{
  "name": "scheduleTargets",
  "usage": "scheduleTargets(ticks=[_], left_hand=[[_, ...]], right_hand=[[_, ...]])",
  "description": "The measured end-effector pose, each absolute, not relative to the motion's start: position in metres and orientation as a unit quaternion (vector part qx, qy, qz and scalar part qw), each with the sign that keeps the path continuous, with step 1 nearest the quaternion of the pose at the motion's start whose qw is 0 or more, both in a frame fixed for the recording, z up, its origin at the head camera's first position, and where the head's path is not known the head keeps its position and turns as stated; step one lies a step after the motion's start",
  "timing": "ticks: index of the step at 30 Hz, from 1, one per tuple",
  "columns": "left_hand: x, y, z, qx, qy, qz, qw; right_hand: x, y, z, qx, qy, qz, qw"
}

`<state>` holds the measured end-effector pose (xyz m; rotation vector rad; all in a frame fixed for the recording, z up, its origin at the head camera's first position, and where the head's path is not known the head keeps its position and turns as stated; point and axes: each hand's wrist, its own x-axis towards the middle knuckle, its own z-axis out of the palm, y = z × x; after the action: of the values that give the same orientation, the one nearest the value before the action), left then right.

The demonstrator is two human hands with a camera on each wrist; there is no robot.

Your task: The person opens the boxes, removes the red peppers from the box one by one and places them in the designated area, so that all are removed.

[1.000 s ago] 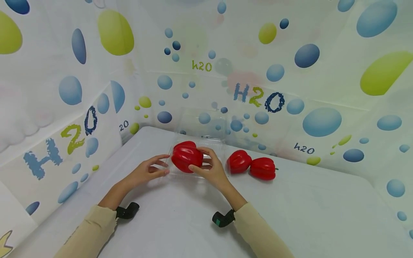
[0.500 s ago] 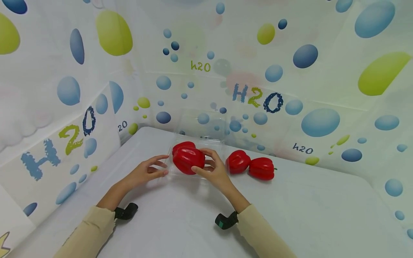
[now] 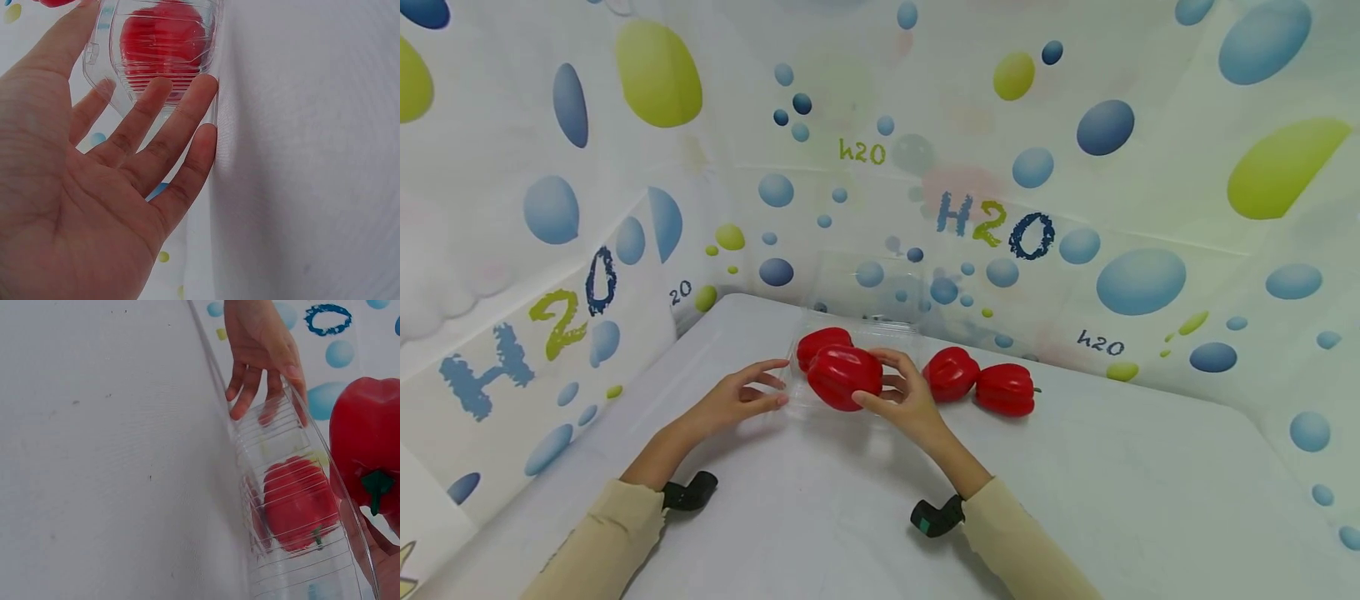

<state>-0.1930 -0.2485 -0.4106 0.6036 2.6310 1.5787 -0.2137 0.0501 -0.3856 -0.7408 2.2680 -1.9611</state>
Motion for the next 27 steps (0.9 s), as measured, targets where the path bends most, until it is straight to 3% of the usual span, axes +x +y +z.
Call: scheduleTargets(ticks=[27], left_hand=[[-0.191,-0.248,-0.409,0.192,0.841,0.505,0.010]], right_hand=[[-0.207,0.073,-0.388,-0.246,0.716,-0.651,0.047]])
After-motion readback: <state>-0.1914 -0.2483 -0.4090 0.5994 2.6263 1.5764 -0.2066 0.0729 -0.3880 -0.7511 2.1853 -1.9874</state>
